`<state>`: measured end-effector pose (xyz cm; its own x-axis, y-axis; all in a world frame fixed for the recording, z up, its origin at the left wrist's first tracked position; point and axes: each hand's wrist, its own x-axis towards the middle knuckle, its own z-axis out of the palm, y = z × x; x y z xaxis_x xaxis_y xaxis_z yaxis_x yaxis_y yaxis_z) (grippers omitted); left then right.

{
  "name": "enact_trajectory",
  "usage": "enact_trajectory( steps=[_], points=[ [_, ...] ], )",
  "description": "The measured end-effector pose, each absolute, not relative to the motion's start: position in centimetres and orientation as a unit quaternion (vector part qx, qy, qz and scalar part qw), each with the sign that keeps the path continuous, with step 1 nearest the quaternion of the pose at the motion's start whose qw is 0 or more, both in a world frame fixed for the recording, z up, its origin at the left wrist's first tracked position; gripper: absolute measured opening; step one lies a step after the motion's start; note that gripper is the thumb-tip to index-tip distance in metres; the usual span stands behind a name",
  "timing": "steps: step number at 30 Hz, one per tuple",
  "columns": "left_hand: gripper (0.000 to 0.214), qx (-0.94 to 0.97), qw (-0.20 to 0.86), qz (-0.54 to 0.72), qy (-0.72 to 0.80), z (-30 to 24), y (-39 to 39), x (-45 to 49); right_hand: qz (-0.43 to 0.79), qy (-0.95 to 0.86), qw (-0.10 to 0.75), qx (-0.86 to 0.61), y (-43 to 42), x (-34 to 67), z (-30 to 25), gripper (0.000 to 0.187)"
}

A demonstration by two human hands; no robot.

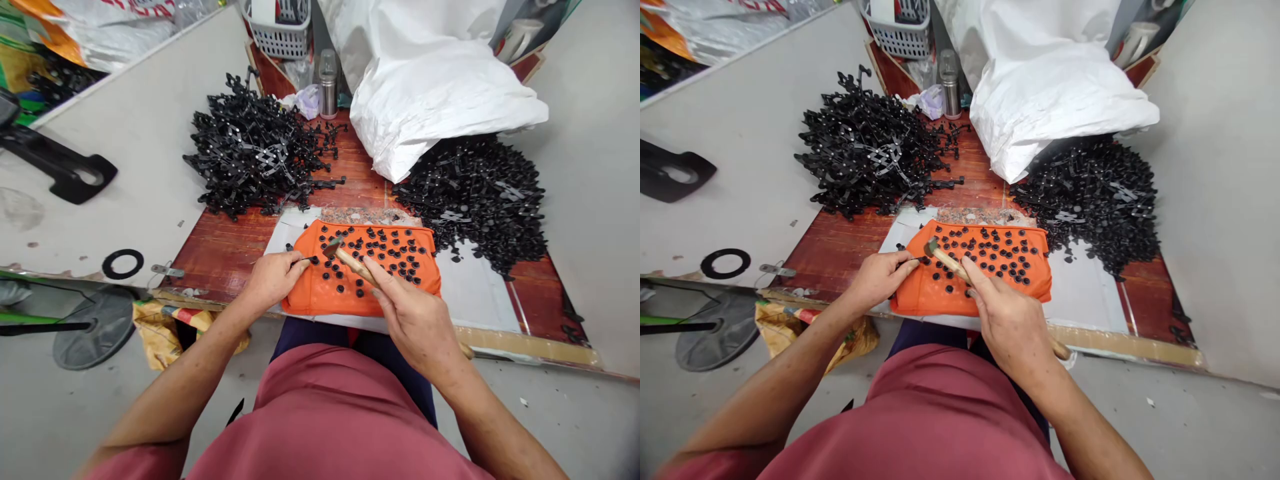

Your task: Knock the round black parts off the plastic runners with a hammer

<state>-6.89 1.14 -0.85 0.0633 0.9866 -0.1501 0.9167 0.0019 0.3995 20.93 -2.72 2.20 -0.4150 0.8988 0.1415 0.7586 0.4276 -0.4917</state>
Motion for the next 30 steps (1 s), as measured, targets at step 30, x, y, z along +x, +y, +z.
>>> enact_trajectory(
  steps=[30],
  points=[
    [0.041, 0.897, 0.184, 0.001, 0.403, 3.9, 1.6, -11.9, 0.059, -0.873, 0.011, -0.485, 0.9, 18.2, 1.6, 0.05]
  ],
)
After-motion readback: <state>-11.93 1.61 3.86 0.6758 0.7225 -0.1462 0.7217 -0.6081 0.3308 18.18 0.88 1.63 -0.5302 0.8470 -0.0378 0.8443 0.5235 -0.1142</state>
